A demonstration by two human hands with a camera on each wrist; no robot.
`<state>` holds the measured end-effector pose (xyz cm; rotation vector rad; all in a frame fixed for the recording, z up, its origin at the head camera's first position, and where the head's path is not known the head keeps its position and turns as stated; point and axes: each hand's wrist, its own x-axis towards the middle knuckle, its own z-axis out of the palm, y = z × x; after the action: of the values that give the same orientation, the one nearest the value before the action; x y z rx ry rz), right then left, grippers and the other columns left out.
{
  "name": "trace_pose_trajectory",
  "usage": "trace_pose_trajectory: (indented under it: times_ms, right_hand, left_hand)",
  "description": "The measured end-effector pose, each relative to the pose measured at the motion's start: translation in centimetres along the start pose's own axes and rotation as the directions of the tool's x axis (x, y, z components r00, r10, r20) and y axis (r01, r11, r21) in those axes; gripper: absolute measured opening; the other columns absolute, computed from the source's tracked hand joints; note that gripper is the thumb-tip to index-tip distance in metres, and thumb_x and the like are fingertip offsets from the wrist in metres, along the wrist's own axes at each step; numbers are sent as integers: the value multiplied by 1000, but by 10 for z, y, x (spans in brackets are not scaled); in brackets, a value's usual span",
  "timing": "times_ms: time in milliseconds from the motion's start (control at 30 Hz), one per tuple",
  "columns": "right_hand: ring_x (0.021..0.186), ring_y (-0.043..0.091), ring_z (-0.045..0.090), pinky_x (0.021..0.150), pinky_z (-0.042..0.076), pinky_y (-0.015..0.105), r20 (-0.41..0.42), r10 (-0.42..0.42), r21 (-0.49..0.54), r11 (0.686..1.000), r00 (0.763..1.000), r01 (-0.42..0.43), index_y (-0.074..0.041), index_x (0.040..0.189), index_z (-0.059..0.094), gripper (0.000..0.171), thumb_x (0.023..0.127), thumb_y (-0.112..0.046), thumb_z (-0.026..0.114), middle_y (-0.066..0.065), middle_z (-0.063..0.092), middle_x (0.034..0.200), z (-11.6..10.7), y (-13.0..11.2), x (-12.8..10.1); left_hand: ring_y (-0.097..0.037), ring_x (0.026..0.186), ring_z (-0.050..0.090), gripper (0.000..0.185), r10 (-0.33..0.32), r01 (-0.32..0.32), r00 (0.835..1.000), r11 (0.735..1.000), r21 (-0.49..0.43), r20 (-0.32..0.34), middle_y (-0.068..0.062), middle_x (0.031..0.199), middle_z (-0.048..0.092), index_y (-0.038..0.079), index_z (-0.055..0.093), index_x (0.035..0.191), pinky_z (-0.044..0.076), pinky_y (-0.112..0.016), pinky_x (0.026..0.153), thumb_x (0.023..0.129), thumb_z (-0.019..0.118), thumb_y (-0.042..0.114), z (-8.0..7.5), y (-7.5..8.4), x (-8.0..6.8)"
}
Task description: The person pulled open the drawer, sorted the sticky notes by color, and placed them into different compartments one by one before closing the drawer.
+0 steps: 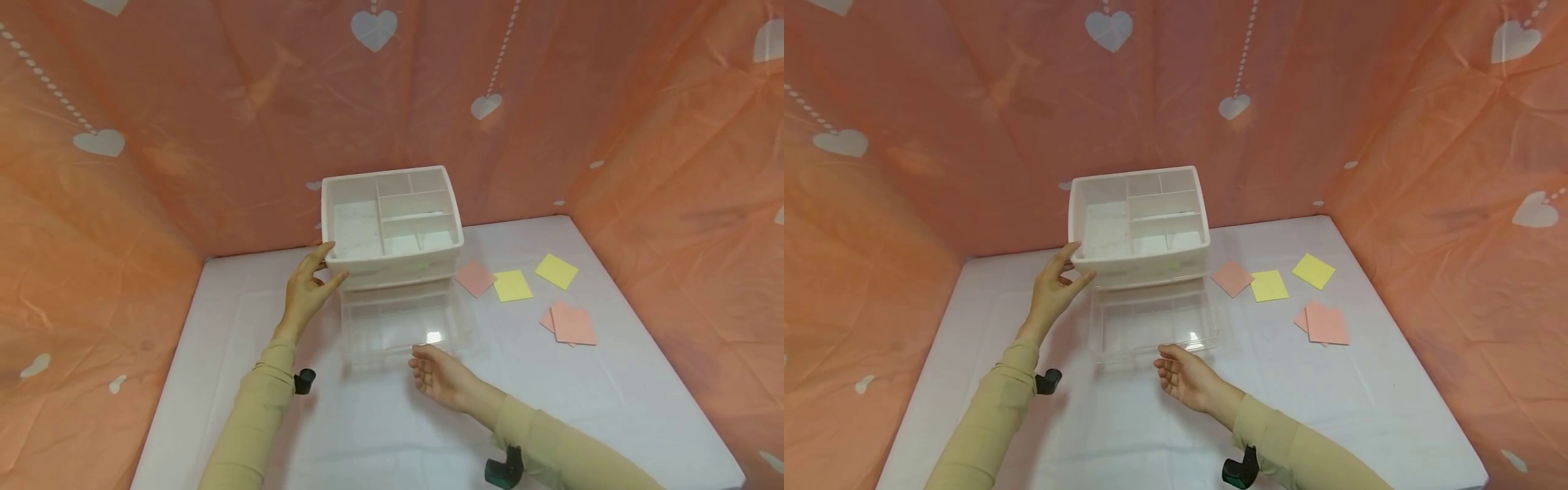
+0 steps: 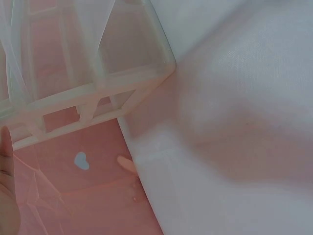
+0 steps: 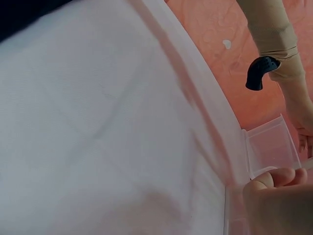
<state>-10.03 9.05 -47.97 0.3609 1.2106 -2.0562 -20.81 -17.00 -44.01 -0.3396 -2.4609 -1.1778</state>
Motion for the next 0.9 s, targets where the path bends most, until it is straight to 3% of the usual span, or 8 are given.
trace_pose_trajectory:
  times_ms: [233,467,733,900]
  right_hand:
    - [69,3,52,68,47,15,19,22,-10,1000,1000,-22,-10,101,43,19,95,-27,49,-6,55,80,0,0,-3]
    - [70,4,56,70,48,17,115,61,-36,998,991,-57,-13,93,51,16,96,-28,47,-7,61,78,0,-5,-8]
    - [82,5,59,81,49,19,285,26,-92,996,958,1,-12,106,53,21,99,-27,40,-6,66,89,0,-22,-17]
    - [84,6,61,83,50,21,306,-19,-89,995,952,48,-12,109,53,21,100,-24,37,-5,66,93,-1,-36,-22]
  left_hand:
    - [-29,99,64,58,-1,1,1000,1000,-7,-1,-11,120,60,24,50,132,46,-16,60,80,74,22,0,-1,1]
    - [-29,99,64,58,1,-2,1000,1000,-11,-5,-11,119,60,25,51,132,46,-15,60,80,74,22,1,-2,1]
    - [-27,98,65,58,10,-10,1000,1000,-10,-18,-10,117,61,25,51,132,45,-13,60,79,75,21,2,-2,0]
    - [-28,98,65,58,24,-24,999,1000,3,-26,-11,116,61,24,51,132,46,-13,59,79,75,21,2,-2,0]
